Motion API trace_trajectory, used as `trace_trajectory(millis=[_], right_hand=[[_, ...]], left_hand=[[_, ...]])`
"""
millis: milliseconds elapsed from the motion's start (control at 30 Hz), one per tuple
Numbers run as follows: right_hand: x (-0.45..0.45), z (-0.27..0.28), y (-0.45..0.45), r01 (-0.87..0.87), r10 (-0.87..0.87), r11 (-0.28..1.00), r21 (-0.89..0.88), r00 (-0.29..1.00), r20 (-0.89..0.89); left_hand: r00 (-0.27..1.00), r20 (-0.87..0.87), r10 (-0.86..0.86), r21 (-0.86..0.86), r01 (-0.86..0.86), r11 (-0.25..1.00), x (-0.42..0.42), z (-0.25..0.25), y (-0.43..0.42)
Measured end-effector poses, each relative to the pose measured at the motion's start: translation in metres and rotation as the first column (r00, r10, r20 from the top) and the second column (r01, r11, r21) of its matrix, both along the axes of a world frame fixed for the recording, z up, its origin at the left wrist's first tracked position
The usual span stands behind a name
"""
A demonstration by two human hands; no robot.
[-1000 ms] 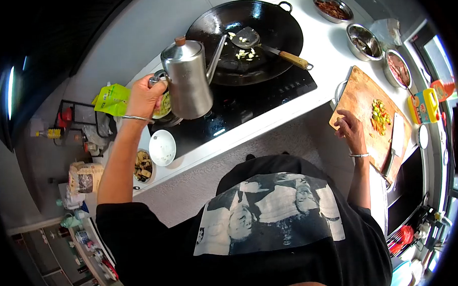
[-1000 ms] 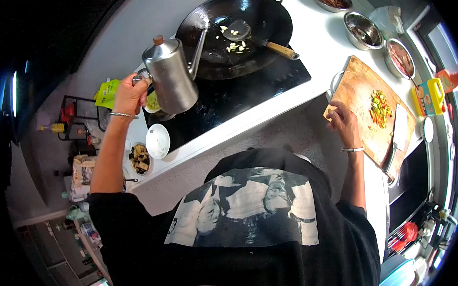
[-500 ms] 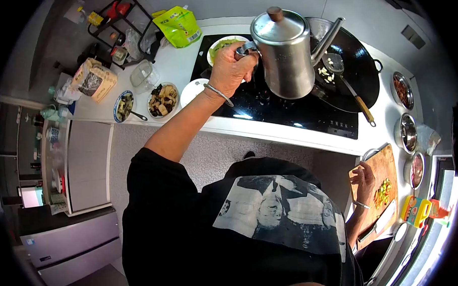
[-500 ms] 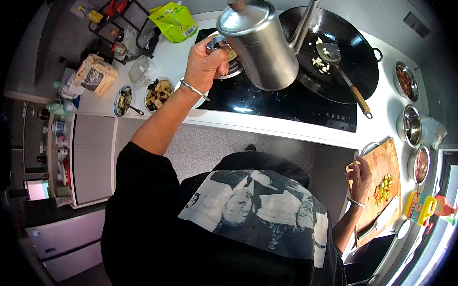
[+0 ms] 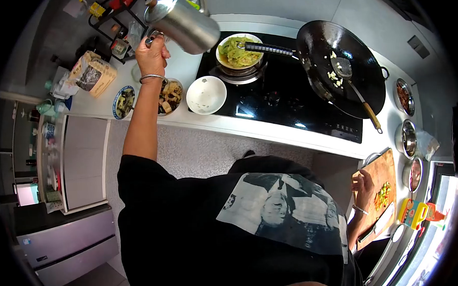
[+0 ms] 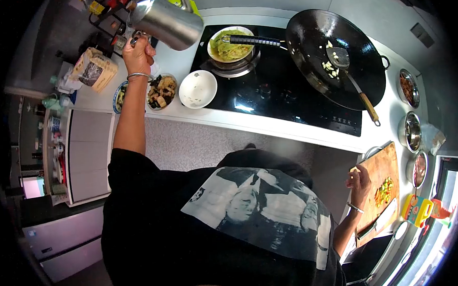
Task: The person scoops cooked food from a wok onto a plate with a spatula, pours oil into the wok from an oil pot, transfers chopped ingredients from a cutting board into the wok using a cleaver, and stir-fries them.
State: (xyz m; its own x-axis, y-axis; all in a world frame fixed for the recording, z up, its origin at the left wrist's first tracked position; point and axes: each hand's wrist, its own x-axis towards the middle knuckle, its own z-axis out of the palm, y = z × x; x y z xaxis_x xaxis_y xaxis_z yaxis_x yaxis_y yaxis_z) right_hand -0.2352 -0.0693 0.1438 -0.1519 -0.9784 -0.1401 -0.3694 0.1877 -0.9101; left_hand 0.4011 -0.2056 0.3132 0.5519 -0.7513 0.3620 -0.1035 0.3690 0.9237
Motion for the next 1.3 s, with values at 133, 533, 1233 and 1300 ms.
trace_trajectory(millis=[133,533,1233,1300], right_hand=[[0.000,-0.003,0.007,0.011,-0.011,1.000,0.009,1.000,0.002],[-0.009,-0.021,0.063,0.214,-0.192,0.971,0.108,0.964,-0.182],[-0.173,-0.092,0.157,0.860,-0.176,0.508,0.056,0.167,-0.970],[-0.204,-0.103,0.158,0.837,-0.160,0.507,0.208,0.328,-0.931]], left_hand=[[0.971,0.156,0.179,-0.028,-0.177,0.984,0.055,-0.049,-0.029],[0.039,0.997,0.072,-0.025,-0.691,0.722,0.245,-0.260,-0.108],[0.957,0.157,0.242,0.798,-0.268,0.540,0.196,-0.219,-0.084],[0.924,0.346,0.162,0.836,-0.382,0.395,0.192,-0.202,-0.080]])
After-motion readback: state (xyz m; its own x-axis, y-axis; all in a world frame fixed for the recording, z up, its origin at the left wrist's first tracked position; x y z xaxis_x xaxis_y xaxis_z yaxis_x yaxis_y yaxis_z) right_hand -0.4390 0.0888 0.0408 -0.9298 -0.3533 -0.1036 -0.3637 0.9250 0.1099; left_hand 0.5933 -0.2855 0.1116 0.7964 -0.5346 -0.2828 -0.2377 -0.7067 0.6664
